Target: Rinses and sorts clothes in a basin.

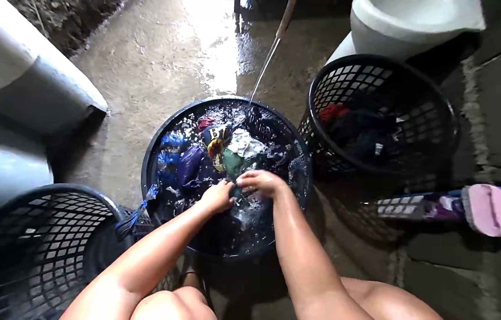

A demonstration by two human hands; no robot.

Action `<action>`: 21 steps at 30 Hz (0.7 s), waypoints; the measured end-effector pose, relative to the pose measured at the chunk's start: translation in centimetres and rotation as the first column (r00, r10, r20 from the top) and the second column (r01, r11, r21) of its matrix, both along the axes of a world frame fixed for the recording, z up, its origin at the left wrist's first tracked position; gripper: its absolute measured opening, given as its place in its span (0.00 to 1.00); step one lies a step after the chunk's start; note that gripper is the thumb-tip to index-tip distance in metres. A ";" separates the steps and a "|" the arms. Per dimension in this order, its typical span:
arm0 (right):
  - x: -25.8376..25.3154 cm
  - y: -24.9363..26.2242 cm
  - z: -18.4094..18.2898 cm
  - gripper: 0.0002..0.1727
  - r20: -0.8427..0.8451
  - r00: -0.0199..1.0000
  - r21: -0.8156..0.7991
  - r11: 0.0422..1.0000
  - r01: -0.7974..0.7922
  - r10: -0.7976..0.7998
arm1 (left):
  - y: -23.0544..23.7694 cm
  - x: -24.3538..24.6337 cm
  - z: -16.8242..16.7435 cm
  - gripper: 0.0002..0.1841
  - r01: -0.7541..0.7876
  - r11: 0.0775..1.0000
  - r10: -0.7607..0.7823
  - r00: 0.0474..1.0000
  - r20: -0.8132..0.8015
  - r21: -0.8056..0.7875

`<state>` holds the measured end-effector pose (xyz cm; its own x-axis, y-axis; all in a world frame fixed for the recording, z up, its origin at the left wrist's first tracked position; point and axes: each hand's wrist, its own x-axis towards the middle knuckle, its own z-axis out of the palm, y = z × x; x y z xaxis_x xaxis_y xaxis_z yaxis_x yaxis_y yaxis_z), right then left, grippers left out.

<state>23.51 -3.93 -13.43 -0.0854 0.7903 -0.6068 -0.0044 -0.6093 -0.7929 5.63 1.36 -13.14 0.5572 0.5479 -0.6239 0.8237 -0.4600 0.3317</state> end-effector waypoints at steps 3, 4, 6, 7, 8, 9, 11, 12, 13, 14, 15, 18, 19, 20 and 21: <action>-2.9 -0.3 -3.1 0.26 0.211 0.955 -0.159 0.971 -0.177 0.208 | -0.2 -1.3 -1.1 0.30 -0.083 0.991 0.100 0.979 -0.177 0.101; -3.4 -0.6 -3.6 0.28 0.277 0.921 -0.208 0.953 -0.221 0.274 | -0.3 -1.6 -1.3 0.29 -0.087 0.990 0.109 0.969 -0.220 0.107; -3.7 -0.7 -3.8 0.28 0.359 0.849 -0.195 0.921 -0.338 0.388 | 0.0 -2.0 -1.3 0.26 -0.091 0.994 0.103 0.960 -0.260 0.058; -3.5 -0.4 -3.4 0.25 0.379 0.855 -0.110 0.934 -0.340 0.355 | 0.6 -2.2 -1.2 0.24 -0.087 0.996 0.086 0.968 -0.237 0.007; -3.2 -0.1 -2.6 0.22 0.361 0.892 0.027 0.953 -0.303 0.273 | 1.3 -2.4 -0.9 0.23 -0.083 0.995 0.074 0.983 -0.170 -0.050; -2.8 0.1 -1.8 0.18 0.279 0.946 0.193 0.955 -0.224 0.165 | 1.9 -2.4 -0.2 0.21 -0.104 0.990 0.098 0.993 -0.068 -0.093; -2.1 0.6 -0.4 0.23 -0.009 0.999 0.499 0.866 -0.039 0.050 | 2.5 -2.1 2.8 0.17 -0.194 0.971 0.222 0.949 0.225 -0.140; -1.9 1.0 0.1 0.33 -0.088 0.994 0.600 0.800 0.002 0.063 | 2.6 -2.0 5.0 0.16 -0.229 0.959 0.276 0.881 0.384 -0.164; -1.8 1.3 0.5 0.42 -0.110 0.990 0.665 0.747 0.009 0.085 | 2.6 -1.8 7.5 0.15 -0.248 0.951 0.310 0.795 0.521 -0.187; -1.8 1.4 0.9 0.47 -0.120 0.988 0.687 0.726 0.012 0.098 | 2.6 -1.7 10.3 0.14 -0.257 0.941 0.338 0.701 0.628 -0.219; -1.9 1.2 1.0 0.48 -0.130 0.987 0.679 0.734 0.018 0.097 | 2.4 -1.7 12.9 0.12 -0.273 0.929 0.367 0.583 0.725 -0.250; -2.0 0.9 0.3 0.37 -0.144 0.989 0.643 0.761 0.088 0.008 | 2.2 -3.0 18.7 0.10 -0.294 0.832 0.519 0.114 0.847 -0.470; -2.3 0.9 0.1 0.28 -0.205 0.976 0.660 0.727 0.192 -0.071 | 2.4 -3.5 19.4 0.11 -0.314 0.779 0.564 -0.029 0.826 -0.543; -2.8 0.9 0.4 0.21 -0.317 0.941 0.675 0.668 0.312 -0.120 | 2.6 -3.6 19.5 0.13 -0.367 0.708 0.599 -0.140 0.789 -0.603; -3.6 1.0 1.3 0.17 -0.424 0.895 0.679 0.606 0.416 -0.139 | 3.0 -3.4 18.6 0.16 -0.419 0.634 0.635 -0.197 0.747 -0.650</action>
<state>19.88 -2.94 -12.15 0.1532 0.9659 0.2088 -0.3864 0.2530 -0.8870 2.28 4.33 5.47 0.2141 0.9764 -0.0279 -0.2635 0.0852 0.9609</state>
